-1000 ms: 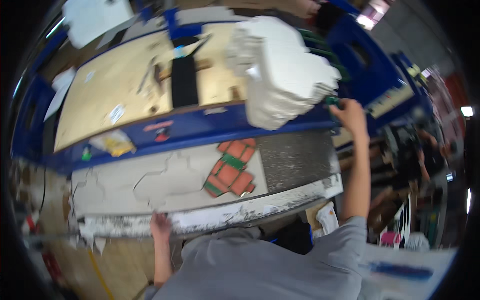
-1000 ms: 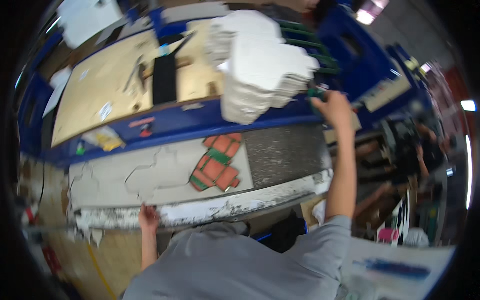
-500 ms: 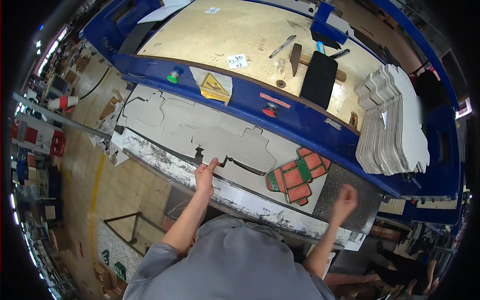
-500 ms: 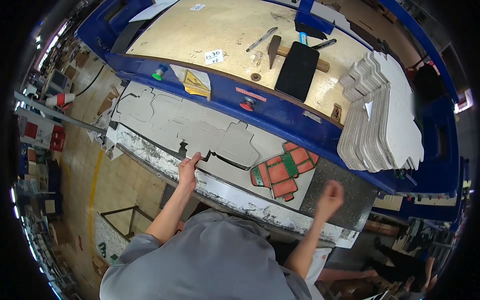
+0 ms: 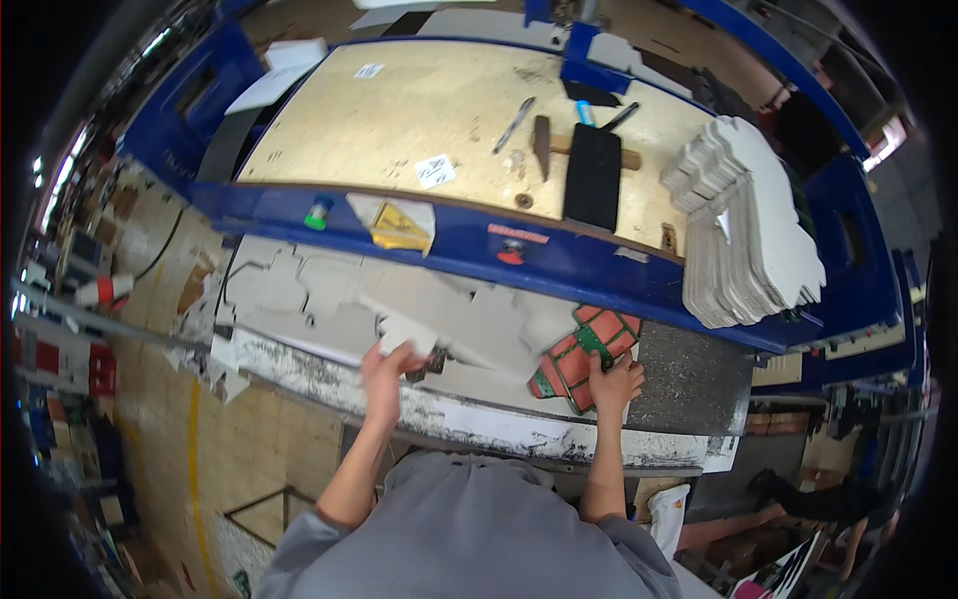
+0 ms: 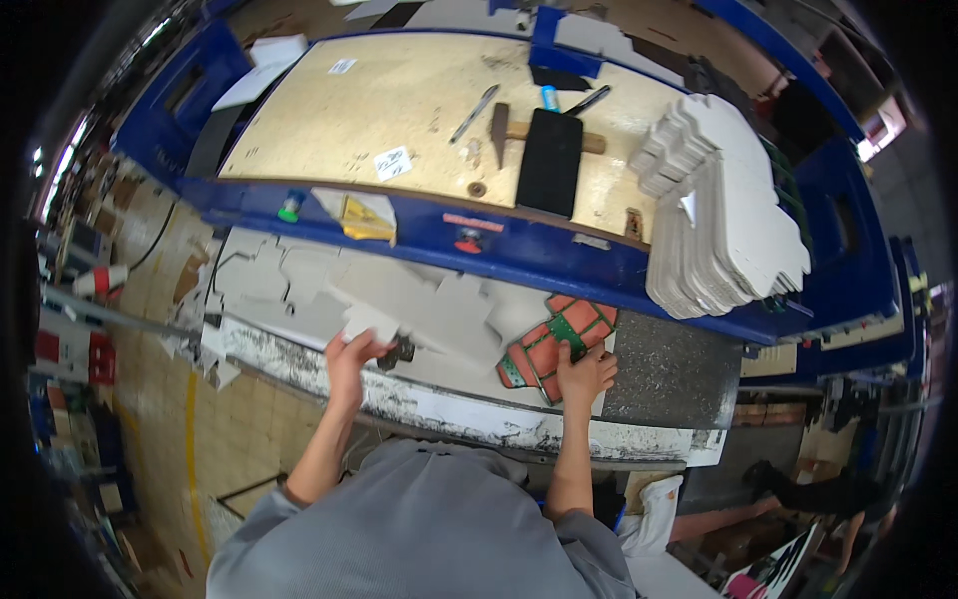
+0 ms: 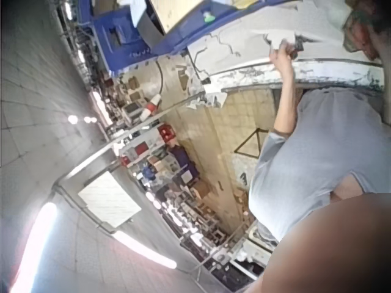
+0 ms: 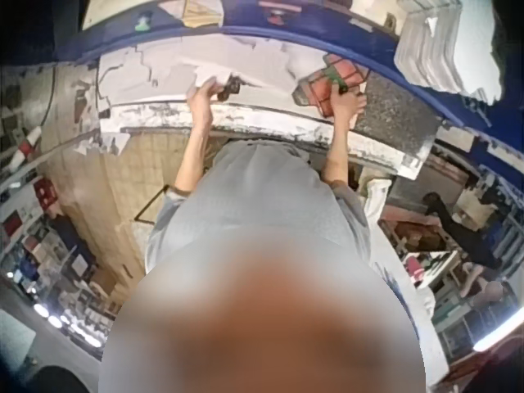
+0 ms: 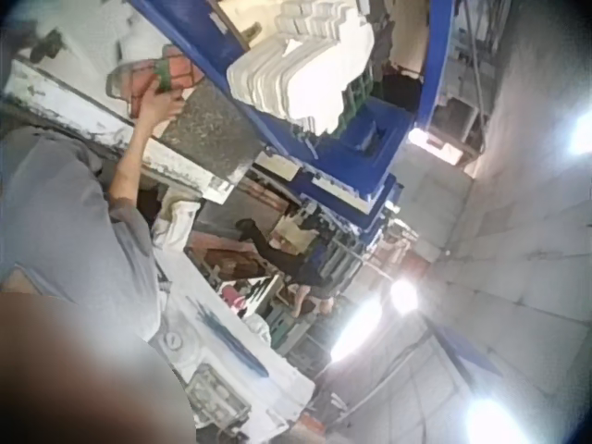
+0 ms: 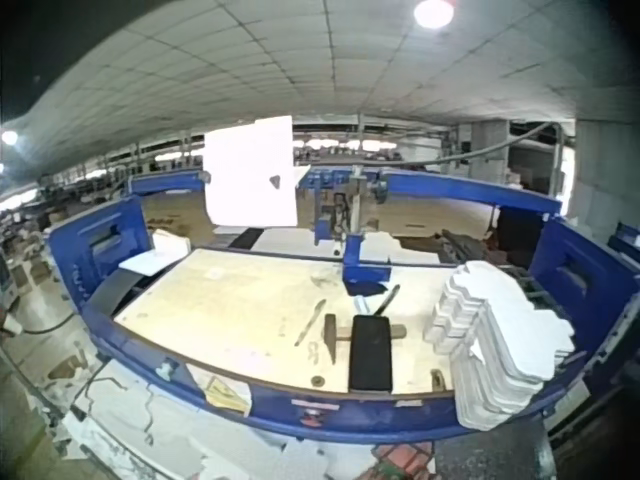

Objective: Manually position a cutting die on sheets of material and operate a hydraulic press to cut shoe components.

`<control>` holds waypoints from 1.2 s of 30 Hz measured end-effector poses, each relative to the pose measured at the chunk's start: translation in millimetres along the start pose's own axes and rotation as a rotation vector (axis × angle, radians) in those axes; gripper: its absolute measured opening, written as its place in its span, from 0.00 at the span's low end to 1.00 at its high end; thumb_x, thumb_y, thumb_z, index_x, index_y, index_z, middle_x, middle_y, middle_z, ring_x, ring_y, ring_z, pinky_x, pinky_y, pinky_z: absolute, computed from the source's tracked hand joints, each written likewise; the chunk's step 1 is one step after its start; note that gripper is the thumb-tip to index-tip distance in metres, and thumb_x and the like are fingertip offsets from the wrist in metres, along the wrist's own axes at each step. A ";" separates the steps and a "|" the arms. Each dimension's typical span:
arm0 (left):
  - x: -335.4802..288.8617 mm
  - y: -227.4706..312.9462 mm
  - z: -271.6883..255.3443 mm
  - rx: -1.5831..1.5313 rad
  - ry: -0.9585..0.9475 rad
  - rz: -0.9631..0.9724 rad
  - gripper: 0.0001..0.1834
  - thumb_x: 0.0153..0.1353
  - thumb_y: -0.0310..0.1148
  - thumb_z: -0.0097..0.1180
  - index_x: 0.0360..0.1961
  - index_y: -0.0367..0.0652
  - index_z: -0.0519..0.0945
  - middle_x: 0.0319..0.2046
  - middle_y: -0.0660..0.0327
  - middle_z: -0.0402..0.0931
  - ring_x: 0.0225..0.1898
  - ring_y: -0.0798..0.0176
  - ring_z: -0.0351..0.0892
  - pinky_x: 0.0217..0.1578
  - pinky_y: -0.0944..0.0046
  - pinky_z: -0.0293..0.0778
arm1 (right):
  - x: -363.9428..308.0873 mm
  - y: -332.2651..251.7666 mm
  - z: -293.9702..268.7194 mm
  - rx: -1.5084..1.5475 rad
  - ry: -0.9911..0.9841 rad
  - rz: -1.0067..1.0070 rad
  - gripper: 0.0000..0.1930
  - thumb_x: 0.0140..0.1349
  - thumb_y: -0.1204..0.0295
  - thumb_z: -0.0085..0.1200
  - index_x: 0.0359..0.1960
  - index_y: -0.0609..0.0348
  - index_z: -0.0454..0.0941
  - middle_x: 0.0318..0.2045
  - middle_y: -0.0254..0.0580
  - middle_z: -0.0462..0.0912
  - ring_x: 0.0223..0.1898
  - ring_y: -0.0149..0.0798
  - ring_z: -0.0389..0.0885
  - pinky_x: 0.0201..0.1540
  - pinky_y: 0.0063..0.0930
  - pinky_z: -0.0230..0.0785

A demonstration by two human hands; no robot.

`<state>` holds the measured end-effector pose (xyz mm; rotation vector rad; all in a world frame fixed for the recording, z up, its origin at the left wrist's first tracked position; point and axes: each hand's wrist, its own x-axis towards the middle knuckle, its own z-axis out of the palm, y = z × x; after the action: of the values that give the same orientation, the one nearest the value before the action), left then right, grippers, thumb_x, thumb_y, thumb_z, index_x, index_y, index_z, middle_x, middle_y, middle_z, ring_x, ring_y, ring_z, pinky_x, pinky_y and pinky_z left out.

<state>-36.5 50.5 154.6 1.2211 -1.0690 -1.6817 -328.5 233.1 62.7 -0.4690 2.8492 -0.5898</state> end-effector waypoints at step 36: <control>2.7 -167.2 49.9 1.439 -0.576 0.878 0.34 0.67 0.49 0.46 0.70 0.45 0.59 0.72 0.48 0.47 0.74 0.48 0.42 0.69 0.39 0.40 | 17.8 -59.8 35.6 -0.215 -0.258 0.256 0.63 0.44 0.32 0.57 0.74 0.51 0.35 0.64 0.86 0.45 0.67 0.73 0.47 0.66 0.61 0.39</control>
<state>-104.4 113.7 6.8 0.6539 -2.8608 -0.3645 -320.4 162.3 53.2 -0.1888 2.6732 -0.1642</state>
